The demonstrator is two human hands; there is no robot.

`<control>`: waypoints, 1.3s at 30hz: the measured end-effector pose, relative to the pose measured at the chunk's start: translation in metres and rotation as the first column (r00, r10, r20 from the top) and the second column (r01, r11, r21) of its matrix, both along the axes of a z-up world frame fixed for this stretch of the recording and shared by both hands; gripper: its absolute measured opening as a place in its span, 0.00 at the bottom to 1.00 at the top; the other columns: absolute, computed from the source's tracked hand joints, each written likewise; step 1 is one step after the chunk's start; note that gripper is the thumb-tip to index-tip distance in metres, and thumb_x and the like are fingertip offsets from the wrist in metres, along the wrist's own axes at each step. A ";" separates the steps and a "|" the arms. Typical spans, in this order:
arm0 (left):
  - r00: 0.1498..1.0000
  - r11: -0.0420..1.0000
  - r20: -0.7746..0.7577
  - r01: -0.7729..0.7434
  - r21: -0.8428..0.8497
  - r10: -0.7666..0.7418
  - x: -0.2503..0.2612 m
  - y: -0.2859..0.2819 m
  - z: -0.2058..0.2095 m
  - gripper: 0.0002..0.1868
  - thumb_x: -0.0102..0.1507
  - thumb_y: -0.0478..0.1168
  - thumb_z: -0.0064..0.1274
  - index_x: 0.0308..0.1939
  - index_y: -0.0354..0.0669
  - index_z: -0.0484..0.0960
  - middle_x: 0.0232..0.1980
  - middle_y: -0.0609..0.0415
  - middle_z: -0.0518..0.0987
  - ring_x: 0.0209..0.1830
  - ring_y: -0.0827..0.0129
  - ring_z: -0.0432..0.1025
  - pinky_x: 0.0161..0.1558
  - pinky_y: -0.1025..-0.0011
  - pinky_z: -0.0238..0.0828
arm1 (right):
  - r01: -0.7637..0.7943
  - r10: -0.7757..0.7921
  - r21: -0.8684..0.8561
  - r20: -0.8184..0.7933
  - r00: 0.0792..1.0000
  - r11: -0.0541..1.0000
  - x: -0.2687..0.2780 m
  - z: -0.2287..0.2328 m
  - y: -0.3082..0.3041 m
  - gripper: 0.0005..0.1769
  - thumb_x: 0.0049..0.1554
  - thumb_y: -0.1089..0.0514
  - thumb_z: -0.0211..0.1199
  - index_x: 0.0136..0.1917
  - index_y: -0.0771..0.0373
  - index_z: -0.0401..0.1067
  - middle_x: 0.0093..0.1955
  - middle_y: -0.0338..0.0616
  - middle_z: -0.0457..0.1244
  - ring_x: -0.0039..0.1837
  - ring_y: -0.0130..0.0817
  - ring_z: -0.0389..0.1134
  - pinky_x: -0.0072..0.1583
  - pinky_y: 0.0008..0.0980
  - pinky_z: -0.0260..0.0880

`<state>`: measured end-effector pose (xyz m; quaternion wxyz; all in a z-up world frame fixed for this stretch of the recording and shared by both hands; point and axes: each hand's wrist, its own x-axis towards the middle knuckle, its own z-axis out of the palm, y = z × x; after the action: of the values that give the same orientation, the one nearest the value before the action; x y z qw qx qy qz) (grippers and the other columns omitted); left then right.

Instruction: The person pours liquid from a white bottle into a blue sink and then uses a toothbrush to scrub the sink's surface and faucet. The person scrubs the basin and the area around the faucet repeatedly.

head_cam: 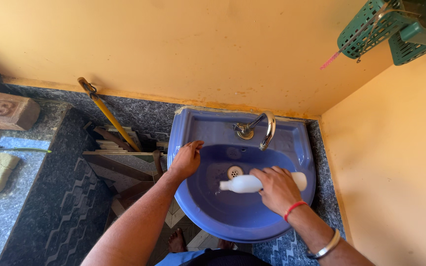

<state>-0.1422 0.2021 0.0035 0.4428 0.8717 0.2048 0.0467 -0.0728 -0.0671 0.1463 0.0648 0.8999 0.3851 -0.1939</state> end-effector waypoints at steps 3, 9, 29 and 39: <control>1.000 1.000 0.007 0.018 -0.006 -0.018 0.001 -0.004 -0.001 0.22 0.66 0.28 0.37 0.63 0.38 0.74 0.60 0.43 0.79 0.62 0.54 0.73 0.66 0.61 0.69 | -0.009 0.007 0.017 0.089 0.996 1.000 0.010 -0.015 -0.033 0.32 0.49 0.61 0.72 0.67 0.48 0.72 0.56 0.39 0.68 0.61 0.37 0.67 0.68 0.45 0.61; 0.999 0.999 -0.031 0.037 0.004 -0.036 0.005 -0.008 0.002 0.22 0.67 0.29 0.38 0.65 0.40 0.73 0.61 0.43 0.78 0.64 0.53 0.72 0.66 0.60 0.69 | 0.003 0.022 -0.086 0.289 0.957 0.996 0.041 -0.004 -0.083 0.27 0.50 0.64 0.67 0.62 0.46 0.74 0.54 0.37 0.69 0.63 0.39 0.66 0.72 0.45 0.56; 0.996 0.999 -0.083 0.037 0.009 -0.036 0.015 -0.014 0.012 0.22 0.68 0.30 0.38 0.65 0.41 0.73 0.63 0.42 0.76 0.64 0.52 0.72 0.66 0.59 0.69 | 0.125 -0.121 0.012 0.380 0.917 0.992 0.089 0.005 -0.021 0.24 0.53 0.56 0.69 0.64 0.51 0.74 0.53 0.41 0.70 0.61 0.43 0.66 0.61 0.47 0.62; 1.000 1.000 -0.018 -0.005 -0.002 0.005 0.010 -0.002 0.009 0.20 0.69 0.31 0.37 0.63 0.38 0.74 0.62 0.41 0.77 0.64 0.52 0.73 0.65 0.60 0.70 | 0.151 -0.120 -0.033 0.449 0.885 0.988 0.117 -0.013 -0.034 0.20 0.53 0.56 0.68 0.61 0.49 0.76 0.51 0.41 0.71 0.61 0.41 0.67 0.60 0.47 0.64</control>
<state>-0.1324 0.2001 0.0129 0.4415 0.8712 0.2111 0.0395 0.0438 -0.1009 0.1337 0.1678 0.9424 0.2894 0.0004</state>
